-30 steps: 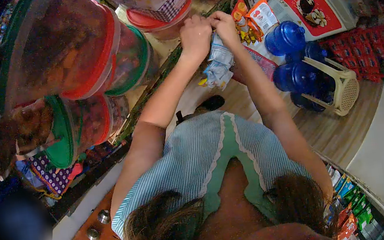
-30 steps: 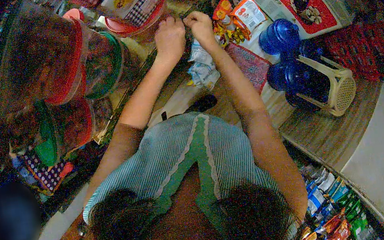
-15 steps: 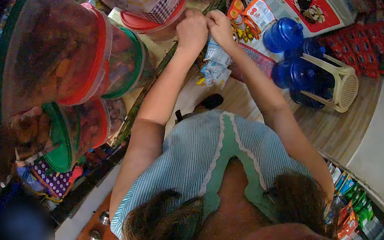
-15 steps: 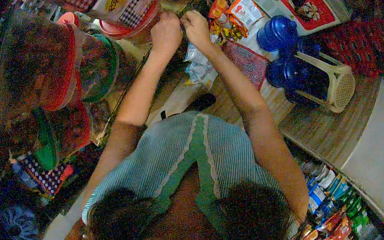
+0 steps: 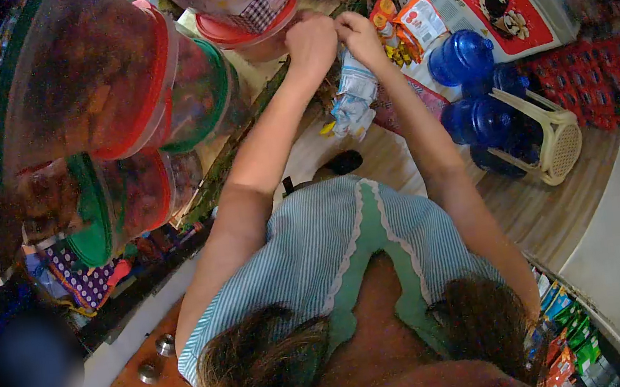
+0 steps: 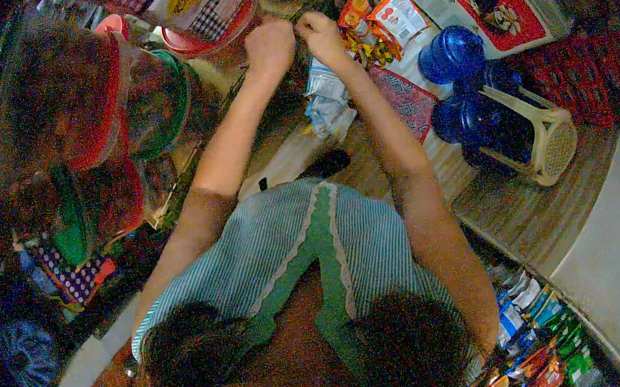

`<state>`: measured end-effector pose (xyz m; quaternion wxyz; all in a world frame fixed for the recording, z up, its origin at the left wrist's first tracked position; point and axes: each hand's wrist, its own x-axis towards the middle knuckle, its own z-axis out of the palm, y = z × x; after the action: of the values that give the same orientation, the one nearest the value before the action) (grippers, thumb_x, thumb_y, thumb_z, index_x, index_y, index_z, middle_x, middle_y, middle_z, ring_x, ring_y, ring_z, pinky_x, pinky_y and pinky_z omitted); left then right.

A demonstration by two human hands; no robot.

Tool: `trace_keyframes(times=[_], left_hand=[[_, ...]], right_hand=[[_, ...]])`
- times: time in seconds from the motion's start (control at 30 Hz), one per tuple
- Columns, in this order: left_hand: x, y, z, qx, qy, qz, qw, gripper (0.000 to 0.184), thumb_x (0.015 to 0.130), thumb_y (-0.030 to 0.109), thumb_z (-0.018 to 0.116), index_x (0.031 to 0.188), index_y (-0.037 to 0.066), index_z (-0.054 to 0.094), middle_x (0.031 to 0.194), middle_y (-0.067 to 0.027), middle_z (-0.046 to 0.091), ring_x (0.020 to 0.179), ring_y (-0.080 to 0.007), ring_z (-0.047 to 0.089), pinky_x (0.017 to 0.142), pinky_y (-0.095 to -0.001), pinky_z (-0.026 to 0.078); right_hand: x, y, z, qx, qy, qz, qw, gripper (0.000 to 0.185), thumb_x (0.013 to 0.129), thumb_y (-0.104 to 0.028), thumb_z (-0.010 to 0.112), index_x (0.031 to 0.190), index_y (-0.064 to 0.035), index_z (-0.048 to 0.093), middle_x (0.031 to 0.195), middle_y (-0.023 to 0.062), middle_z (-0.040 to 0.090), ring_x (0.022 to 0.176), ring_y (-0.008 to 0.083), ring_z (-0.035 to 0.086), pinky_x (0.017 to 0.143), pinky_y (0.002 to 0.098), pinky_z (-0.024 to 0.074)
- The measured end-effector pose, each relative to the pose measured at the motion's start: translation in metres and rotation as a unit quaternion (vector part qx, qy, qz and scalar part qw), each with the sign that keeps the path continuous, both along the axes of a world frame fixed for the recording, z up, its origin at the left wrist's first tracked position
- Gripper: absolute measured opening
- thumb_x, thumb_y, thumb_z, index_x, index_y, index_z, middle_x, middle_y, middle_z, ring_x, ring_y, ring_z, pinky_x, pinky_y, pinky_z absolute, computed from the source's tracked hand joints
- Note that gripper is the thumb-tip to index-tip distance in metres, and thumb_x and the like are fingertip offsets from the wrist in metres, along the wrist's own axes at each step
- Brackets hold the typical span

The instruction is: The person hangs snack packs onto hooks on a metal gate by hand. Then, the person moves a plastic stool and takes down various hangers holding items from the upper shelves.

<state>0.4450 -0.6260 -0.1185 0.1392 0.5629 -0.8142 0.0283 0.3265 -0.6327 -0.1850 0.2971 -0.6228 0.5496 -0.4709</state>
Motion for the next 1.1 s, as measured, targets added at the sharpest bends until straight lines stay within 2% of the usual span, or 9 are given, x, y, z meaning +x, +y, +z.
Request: trace_keyframes(times=[0.07, 0.17, 0.37, 0.47, 0.5, 0.6, 0.7, 1.0, 1.1], left_hand=[[-0.002, -0.003, -0.01, -0.01, -0.036, 0.011, 0.999, 0.018, 0.075, 0.012, 0.05, 0.073, 0.001, 0.064, 0.075, -0.0197, 0.062, 0.06, -0.0316, 0.063, 0.054, -0.0413, 0.052], [0.0, -0.003, -0.009, -0.041, -0.037, -0.019, 0.998, 0.016, 0.075, 0.012, 0.05, 0.074, 0.002, 0.062, 0.076, -0.018, 0.061, 0.059, -0.0308, 0.063, 0.053, -0.0396, 0.052], [0.002, -0.001, 0.002, 0.018, -0.082, -0.039, 0.996, 0.016, 0.077, 0.01, 0.047, 0.086, 0.002, 0.058, 0.078, -0.0148, 0.059, 0.065, -0.0306, 0.063, 0.053, -0.0391, 0.052], [0.014, 0.01, 0.001, 0.011, -0.024, -0.018, 0.999, 0.02, 0.075, 0.007, 0.051, 0.093, 0.0, 0.053, 0.086, -0.0166, 0.057, 0.069, -0.0315, 0.062, 0.056, -0.0398, 0.052], [0.018, 0.017, 0.003, 0.003, -0.003, -0.031, 1.0, 0.02, 0.072, 0.005, 0.053, 0.091, -0.001, 0.053, 0.086, -0.0174, 0.055, 0.07, -0.0321, 0.061, 0.058, -0.0398, 0.051], [0.029, 0.033, 0.008, -0.02, 0.054, -0.061, 0.996, 0.025, 0.064, -0.002, 0.058, 0.088, -0.002, 0.051, 0.085, -0.0189, 0.052, 0.074, -0.0338, 0.058, 0.063, -0.0401, 0.049], [0.035, 0.036, 0.003, -0.032, 0.095, -0.071, 0.992, 0.028, 0.062, -0.005, 0.058, 0.089, -0.002, 0.05, 0.084, -0.0186, 0.051, 0.078, -0.0346, 0.056, 0.066, -0.0405, 0.048], [0.037, 0.027, -0.004, -0.019, 0.145, -0.062, 0.987, 0.027, 0.064, -0.002, 0.057, 0.091, -0.002, 0.052, 0.086, -0.0193, 0.052, 0.076, -0.0365, 0.056, 0.067, -0.0425, 0.047], [0.036, 0.026, -0.005, 0.01, 0.124, -0.043, 0.991, 0.031, 0.065, 0.003, 0.06, 0.095, -0.002, 0.053, 0.089, -0.0198, 0.054, 0.078, -0.0371, 0.057, 0.068, -0.0433, 0.048]], right_hand=[[0.0, 0.005, 0.0, -0.015, 0.001, 0.017, 1.0, 0.013, 0.073, -0.01, 0.053, 0.08, 0.0008, 0.055, 0.077, 0.0183, 0.055, 0.077, 0.0355, 0.054, 0.069, 0.0409, 0.0431], [-0.001, 0.002, -0.009, -0.101, 0.105, 0.005, 0.989, 0.014, 0.072, -0.007, 0.049, 0.082, 0.0024, 0.051, 0.078, 0.0206, 0.054, 0.078, 0.0384, 0.053, 0.07, 0.0435, 0.0424], [-0.005, 0.005, 0.013, -0.07, 0.16, 0.056, 0.983, 0.015, 0.072, -0.008, 0.05, 0.083, 0.003, 0.051, 0.078, 0.0213, 0.056, 0.076, 0.0382, 0.054, 0.069, 0.043, 0.0436], [-0.007, 0.004, 0.006, 0.03, 0.028, 0.09, 0.995, 0.017, 0.075, -0.012, 0.055, 0.083, 0.0032, 0.056, 0.075, 0.0186, 0.059, 0.072, 0.0312, 0.058, 0.065, 0.0383, 0.0457], [-0.006, 0.004, 0.003, 0.04, -0.032, 0.095, 0.994, 0.019, 0.077, -0.016, 0.059, 0.082, 0.0027, 0.059, 0.072, 0.0148, 0.061, 0.064, 0.0217, 0.06, 0.058, 0.0331, 0.0464], [-0.004, 0.012, 0.012, 0.121, -0.096, 0.093, 0.984, 0.018, 0.077, -0.015, 0.06, 0.082, 0.0024, 0.059, 0.071, 0.0121, 0.061, 0.058, 0.0171, 0.058, 0.053, 0.031, 0.0453], [-0.001, 0.013, 0.012, 0.115, -0.127, 0.074, 0.982, 0.017, 0.077, -0.014, 0.06, 0.082, 0.0018, 0.059, 0.07, 0.0113, 0.06, 0.053, 0.0153, 0.056, 0.049, 0.03, 0.0444], [0.016, -0.004, 0.001, 0.022, -0.034, -0.042, 0.998, 0.017, 0.073, -0.015, 0.06, 0.079, 0.0013, 0.057, 0.069, 0.0144, 0.06, 0.063, 0.0233, 0.058, 0.059, 0.0335, 0.0447], [0.014, -0.003, 0.007, 0.093, -0.07, -0.033, 0.993, 0.017, 0.073, -0.015, 0.06, 0.079, 0.0011, 0.058, 0.071, 0.0157, 0.06, 0.066, 0.0262, 0.059, 0.061, 0.0349, 0.0451]])
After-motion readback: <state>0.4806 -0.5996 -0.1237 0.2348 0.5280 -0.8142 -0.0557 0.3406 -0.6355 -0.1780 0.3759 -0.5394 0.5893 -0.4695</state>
